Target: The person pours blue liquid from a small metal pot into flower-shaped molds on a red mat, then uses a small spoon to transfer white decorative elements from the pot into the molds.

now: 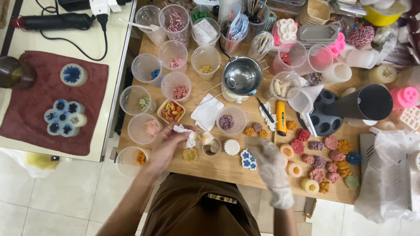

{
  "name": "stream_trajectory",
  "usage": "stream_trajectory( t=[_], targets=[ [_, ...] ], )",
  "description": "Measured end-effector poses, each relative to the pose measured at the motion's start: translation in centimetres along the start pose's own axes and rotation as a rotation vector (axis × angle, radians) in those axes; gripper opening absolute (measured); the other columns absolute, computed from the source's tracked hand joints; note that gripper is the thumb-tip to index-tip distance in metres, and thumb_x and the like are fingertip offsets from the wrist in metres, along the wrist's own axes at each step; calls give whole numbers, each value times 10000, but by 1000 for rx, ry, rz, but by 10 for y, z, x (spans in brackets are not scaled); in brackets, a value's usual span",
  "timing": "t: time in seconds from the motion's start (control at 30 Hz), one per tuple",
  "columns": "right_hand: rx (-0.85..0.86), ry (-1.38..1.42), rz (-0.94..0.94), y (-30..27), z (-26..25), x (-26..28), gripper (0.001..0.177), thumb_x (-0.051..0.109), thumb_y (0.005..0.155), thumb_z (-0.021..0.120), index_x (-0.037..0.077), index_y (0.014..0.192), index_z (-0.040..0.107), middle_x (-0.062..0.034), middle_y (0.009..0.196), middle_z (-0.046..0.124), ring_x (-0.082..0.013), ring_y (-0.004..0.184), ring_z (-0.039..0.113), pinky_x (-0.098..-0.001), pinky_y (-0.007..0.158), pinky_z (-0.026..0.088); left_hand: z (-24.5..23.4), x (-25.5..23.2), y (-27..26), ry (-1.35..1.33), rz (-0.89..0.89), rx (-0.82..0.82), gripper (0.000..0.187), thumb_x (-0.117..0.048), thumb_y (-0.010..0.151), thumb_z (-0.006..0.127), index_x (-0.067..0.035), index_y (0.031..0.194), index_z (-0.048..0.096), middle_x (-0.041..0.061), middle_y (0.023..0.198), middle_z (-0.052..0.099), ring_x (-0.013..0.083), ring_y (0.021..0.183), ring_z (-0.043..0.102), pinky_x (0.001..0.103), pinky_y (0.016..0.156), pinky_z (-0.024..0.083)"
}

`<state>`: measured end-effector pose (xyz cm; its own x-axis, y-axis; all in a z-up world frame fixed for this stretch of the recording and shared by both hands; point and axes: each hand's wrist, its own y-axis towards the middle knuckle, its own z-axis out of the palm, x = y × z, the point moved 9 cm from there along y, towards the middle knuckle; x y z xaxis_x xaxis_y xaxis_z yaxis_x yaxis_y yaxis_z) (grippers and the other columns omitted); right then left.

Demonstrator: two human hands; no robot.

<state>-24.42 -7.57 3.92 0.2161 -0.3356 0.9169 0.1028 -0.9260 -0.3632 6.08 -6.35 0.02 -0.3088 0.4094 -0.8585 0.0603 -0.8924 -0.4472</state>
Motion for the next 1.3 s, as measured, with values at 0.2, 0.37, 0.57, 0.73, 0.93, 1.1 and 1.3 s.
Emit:
stream_trajectory(
  t=[0.2, 0.37, 0.57, 0.73, 0.93, 1.1, 1.3],
  targets=[
    [399, 604, -86, 9, 101, 46, 606, 32, 908, 749, 61, 1464, 508, -99, 1165, 673, -180, 1069, 643, -309, 934, 544, 31, -28, -8, -166, -100, 93, 268, -22, 848, 708, -34, 1108, 641, 88, 1020, 741, 155, 912, 708, 330, 823, 622],
    [323, 620, -8, 6, 98, 51, 447, 61, 915, 698, -35, 1339, 598, -71, 1136, 731, -131, 1005, 680, -269, 894, 542, 49, -62, -9, 536, 232, 48, 246, -62, 855, 778, -64, 1074, 666, 78, 1010, 700, 137, 818, 635, 273, 720, 582],
    [109, 603, -33, 5, 78, 39, 178, 47, 969, 645, -38, 1122, 676, -64, 921, 730, -124, 794, 666, -250, 719, 530, 93, -96, -13, 770, 512, 164, 497, -190, 725, 892, -39, 1102, 606, 69, 1023, 615, 162, 868, 606, 307, 727, 534],
    [-234, 689, 48, -5, 7, 1, 101, 51, 964, 623, -36, 996, 662, -89, 866, 730, -155, 735, 670, -273, 674, 519, 128, -104, 60, 928, 682, 393, 392, -266, 807, 850, -91, 1110, 673, 89, 1117, 644, 242, 1058, 640, 390, 901, 518],
    [-350, 724, 47, -23, -31, -41, 140, 121, 996, 626, 5, 1038, 693, -33, 909, 710, -117, 743, 644, -279, 684, 514, 235, -70, 189, 1168, 839, 478, 337, -118, 777, 791, -84, 1101, 708, 132, 1177, 636, 344, 1109, 599, 446, 924, 468],
    [-378, 812, 95, -41, -40, -58, 164, 129, 942, 627, 50, 1043, 728, -43, 955, 747, -120, 770, 666, -275, 684, 499, 293, -13, 217, 1703, 1020, 710, 295, -12, 761, 676, -130, 1017, 768, 107, 1169, 628, 314, 1207, 526, 478, 1042, 413],
    [-437, 816, -2, -45, -67, -72, 131, 94, 985, 660, -13, 1022, 725, -48, 935, 718, -122, 779, 634, -283, 696, 486, 299, -7, 217, 1811, 1263, 751, 315, 45, 766, 648, -136, 990, 775, 45, 1199, 660, 262, 1213, 542, 486, 1166, 359]
  ],
)
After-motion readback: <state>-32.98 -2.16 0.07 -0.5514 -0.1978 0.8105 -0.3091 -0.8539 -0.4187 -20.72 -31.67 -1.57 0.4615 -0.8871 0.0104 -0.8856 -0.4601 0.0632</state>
